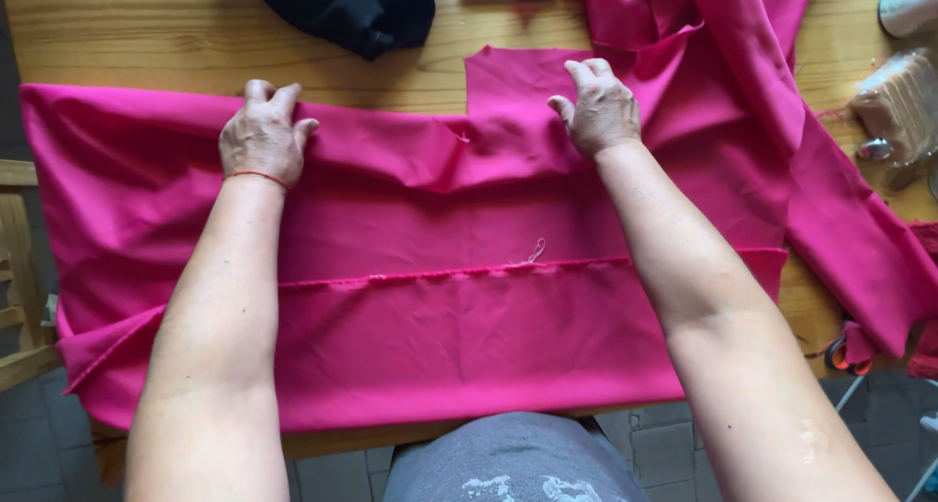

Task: The person is folding, smoothing, and cutting a large piece of pink fabric on a wooden table.

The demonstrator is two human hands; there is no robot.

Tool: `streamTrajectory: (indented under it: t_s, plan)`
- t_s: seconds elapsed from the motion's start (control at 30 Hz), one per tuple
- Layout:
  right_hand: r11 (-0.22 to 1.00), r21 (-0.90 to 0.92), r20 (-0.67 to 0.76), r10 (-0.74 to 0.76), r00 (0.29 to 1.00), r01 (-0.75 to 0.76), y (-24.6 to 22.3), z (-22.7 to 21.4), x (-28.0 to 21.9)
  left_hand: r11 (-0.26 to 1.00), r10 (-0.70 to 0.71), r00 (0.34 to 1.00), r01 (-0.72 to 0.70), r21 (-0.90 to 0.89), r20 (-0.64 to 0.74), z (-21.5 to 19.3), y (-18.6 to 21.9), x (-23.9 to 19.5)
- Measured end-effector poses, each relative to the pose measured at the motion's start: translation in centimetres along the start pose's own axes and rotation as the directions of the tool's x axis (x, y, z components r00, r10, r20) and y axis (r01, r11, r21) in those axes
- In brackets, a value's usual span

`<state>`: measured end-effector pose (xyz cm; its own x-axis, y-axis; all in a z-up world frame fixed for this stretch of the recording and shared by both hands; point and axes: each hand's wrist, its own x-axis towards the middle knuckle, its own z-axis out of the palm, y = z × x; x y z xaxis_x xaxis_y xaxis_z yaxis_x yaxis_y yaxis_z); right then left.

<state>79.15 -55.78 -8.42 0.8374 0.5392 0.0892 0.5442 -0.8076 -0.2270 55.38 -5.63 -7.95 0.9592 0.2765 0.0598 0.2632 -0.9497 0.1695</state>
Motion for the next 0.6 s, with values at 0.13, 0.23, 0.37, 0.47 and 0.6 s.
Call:
streamTrajectory:
  t_s: [0.13,0.23,0.37,0.47,0.6]
  plan:
    - [0.984,0.068,0.188,0.152,0.970,-0.167,-1.2,0.3,2.8,0.996,-0.028,0.988,0.041,-0.084,0.149,0.3,0.9,2.5]
    - [0.983,0.077,0.133,0.156,0.979,-0.167,-0.5,1.3,3.2,0.989,-0.022,0.988,0.044,-0.143,0.154,2.5,0.4,3.2]
    - [0.985,0.080,0.135,0.141,0.981,-0.153,0.2,0.5,4.6,0.990,0.048,0.995,-0.036,-0.136,0.082,3.8,-1.4,3.9]
    - [0.998,0.054,-0.046,0.019,0.999,-0.016,1.6,-1.0,7.1,0.977,-0.008,1.000,0.007,-0.211,-0.004,2.0,-2.5,5.2]
    - [0.957,0.209,-0.376,-0.109,0.920,0.199,2.6,-2.7,9.3,0.896,-0.074,0.976,-0.024,-0.443,-0.203,-0.3,-2.1,6.3]
